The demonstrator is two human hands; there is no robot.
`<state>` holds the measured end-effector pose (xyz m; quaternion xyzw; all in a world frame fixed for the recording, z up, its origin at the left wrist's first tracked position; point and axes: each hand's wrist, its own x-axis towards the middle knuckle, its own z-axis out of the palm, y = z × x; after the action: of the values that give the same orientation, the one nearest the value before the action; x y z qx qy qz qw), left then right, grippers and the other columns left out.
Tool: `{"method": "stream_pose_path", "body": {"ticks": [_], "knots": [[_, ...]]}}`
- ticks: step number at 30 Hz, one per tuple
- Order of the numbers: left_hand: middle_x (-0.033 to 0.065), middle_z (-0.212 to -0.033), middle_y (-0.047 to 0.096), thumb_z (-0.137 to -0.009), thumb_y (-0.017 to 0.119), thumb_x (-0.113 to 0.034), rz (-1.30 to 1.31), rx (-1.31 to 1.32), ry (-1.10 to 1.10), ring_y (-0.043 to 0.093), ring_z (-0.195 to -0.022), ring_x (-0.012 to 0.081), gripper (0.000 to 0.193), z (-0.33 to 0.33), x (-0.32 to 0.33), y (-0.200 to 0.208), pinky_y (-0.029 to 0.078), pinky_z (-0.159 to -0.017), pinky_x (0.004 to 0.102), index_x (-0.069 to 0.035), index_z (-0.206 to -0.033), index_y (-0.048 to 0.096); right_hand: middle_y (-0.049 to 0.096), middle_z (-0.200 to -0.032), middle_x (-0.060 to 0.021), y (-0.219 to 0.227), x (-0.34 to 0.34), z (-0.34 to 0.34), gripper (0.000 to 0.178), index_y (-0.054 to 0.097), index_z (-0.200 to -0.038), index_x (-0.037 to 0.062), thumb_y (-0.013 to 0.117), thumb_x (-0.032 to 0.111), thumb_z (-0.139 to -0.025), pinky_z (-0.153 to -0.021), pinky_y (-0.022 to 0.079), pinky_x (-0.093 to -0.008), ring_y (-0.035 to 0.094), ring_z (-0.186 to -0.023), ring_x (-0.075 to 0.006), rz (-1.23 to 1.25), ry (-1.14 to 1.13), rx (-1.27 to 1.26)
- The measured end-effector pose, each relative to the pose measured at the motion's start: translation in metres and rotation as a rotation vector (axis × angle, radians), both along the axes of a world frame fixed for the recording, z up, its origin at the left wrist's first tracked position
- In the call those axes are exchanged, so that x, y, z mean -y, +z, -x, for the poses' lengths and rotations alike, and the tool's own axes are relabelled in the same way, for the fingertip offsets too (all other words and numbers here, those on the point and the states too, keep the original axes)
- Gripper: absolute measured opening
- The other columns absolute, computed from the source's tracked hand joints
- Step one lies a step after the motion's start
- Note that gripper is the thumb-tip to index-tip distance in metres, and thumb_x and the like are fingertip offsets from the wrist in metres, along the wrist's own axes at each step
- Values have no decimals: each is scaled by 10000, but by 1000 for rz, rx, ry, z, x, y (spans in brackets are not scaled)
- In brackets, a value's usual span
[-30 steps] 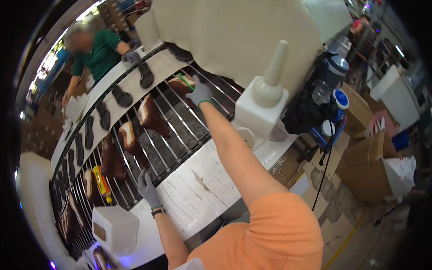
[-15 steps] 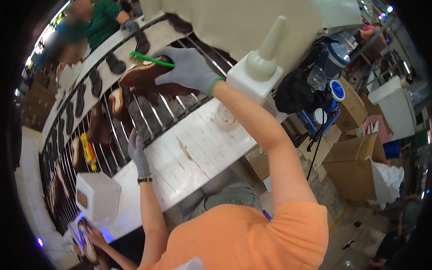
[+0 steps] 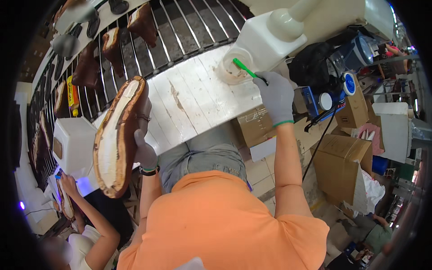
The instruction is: The recorder applies adhesive to the edges and soles of shoes using a small brush.
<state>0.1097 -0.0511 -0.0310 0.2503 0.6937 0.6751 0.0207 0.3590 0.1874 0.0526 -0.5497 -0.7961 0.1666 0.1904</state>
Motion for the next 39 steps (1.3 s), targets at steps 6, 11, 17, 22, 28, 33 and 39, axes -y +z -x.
{"method": "stream_pose_path", "body": {"ticks": [6, 11, 17, 22, 28, 33, 39], "knots": [[139, -1409, 484, -926, 660, -191, 366, -90, -73, 476, -1240, 269, 569, -21, 19, -19, 343, -1081, 391, 33, -1395, 430, 690, -859, -133, -7, -2, 17, 209, 709, -905, 78, 658, 274, -854, -734, 505, -439, 661, -828, -334, -72, -8, 269], [145, -1395, 497, -920, 656, -167, 464, -322, -87, 478, -1234, 276, 560, -23, 15, -15, 344, -1069, 396, 23, -1396, 433, 679, -824, -143, -13, -4, 28, 187, 689, -859, 84, 646, 266, -858, -713, 504, -459, 659, -817, -344, -150, 20, 445], [150, -1379, 517, -949, 619, -249, 356, -385, -33, 510, -1228, 288, 515, -30, 13, -9, 334, -1086, 432, -16, -1377, 453, 695, -796, -127, -19, -20, 10, 210, 731, -940, 66, 661, 246, -857, -612, 485, -379, 644, -664, -254, 109, 108, 114], [149, -1382, 513, -941, 627, -240, 266, -387, -24, 507, -1235, 297, 510, -41, 12, -11, 306, -1091, 458, -33, -1370, 446, 671, -764, -29, -31, -10, -4, 303, 722, -1019, -8, 611, 265, -945, -480, 291, -164, 447, -549, -5, 644, -77, -571], [147, -1386, 508, -931, 635, -230, -32, -474, -61, 504, -1245, 309, 507, -52, -8, -21, 272, -1097, 489, -53, -1362, 436, 624, -824, -34, -20, 1, 21, 362, 596, -1205, -73, 516, 220, -1008, -521, 309, -183, 424, -600, -45, 670, 81, -1013], [145, -1390, 503, -922, 642, -221, -197, -531, -101, 501, -1253, 318, 506, -52, -25, -29, 245, -1102, 515, -70, -1356, 429, 667, -837, -73, 21, 33, 41, 267, 706, -1027, -59, 653, 158, -881, -561, 365, -185, 507, -636, -66, 583, 466, -904], [143, -1394, 498, -912, 651, -211, -237, -546, -102, 498, -1262, 330, 508, -50, -26, -32, 211, -1108, 547, -90, -1348, 420, 680, -804, -79, 45, 89, 47, 226, 759, -936, -7, 759, 22, -712, -532, 409, -197, 566, -617, -79, 748, 627, -602]]}}
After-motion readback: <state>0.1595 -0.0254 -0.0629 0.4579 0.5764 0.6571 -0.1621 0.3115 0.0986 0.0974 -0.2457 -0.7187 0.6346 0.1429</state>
